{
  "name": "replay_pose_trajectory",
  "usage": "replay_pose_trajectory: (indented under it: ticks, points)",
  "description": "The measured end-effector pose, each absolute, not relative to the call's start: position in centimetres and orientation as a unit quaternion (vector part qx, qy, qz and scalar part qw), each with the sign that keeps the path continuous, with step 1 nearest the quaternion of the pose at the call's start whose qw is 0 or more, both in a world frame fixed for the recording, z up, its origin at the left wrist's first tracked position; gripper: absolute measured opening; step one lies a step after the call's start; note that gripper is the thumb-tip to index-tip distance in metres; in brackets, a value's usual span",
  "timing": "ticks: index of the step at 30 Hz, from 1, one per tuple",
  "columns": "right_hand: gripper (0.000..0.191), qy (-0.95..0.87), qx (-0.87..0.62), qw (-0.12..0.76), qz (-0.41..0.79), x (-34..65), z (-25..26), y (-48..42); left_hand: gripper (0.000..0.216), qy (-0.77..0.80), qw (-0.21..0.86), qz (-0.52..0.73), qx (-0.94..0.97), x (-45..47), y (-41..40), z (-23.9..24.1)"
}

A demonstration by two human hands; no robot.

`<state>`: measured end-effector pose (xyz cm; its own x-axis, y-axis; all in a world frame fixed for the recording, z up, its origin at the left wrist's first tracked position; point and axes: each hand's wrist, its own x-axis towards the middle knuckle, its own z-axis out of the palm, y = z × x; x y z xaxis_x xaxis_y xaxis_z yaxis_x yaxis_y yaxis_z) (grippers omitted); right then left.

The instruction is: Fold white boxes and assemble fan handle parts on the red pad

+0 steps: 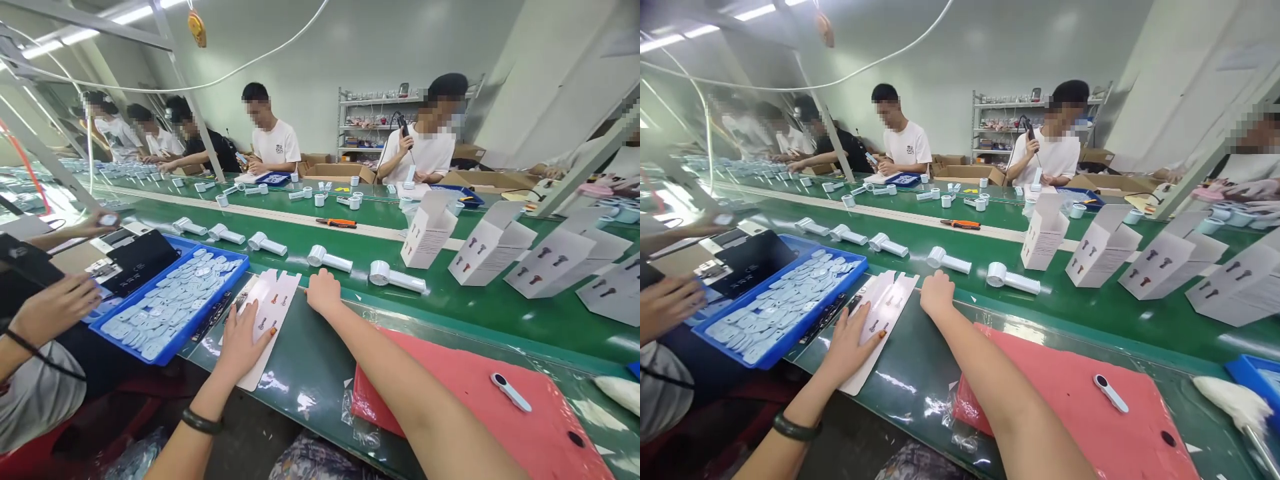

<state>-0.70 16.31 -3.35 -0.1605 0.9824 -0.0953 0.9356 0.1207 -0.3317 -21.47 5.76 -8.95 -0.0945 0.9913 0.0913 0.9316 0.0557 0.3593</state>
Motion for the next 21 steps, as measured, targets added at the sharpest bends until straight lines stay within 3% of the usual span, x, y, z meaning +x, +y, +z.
replay_pose_trajectory:
  ticks: [14,21]
  points:
    - [0.034,-0.731,-0.648,0.098,0.190,-2.0,-4.6,17.7,0.067,0.663,0.083,0.162,0.726,-21.6,3.8,-9.6]
    - [0.025,-0.720,-0.616,0.170,0.270,-0.1,-4.8,17.5,0.065,0.628,0.071,0.212,0.745,-22.2,2.7,-11.5]
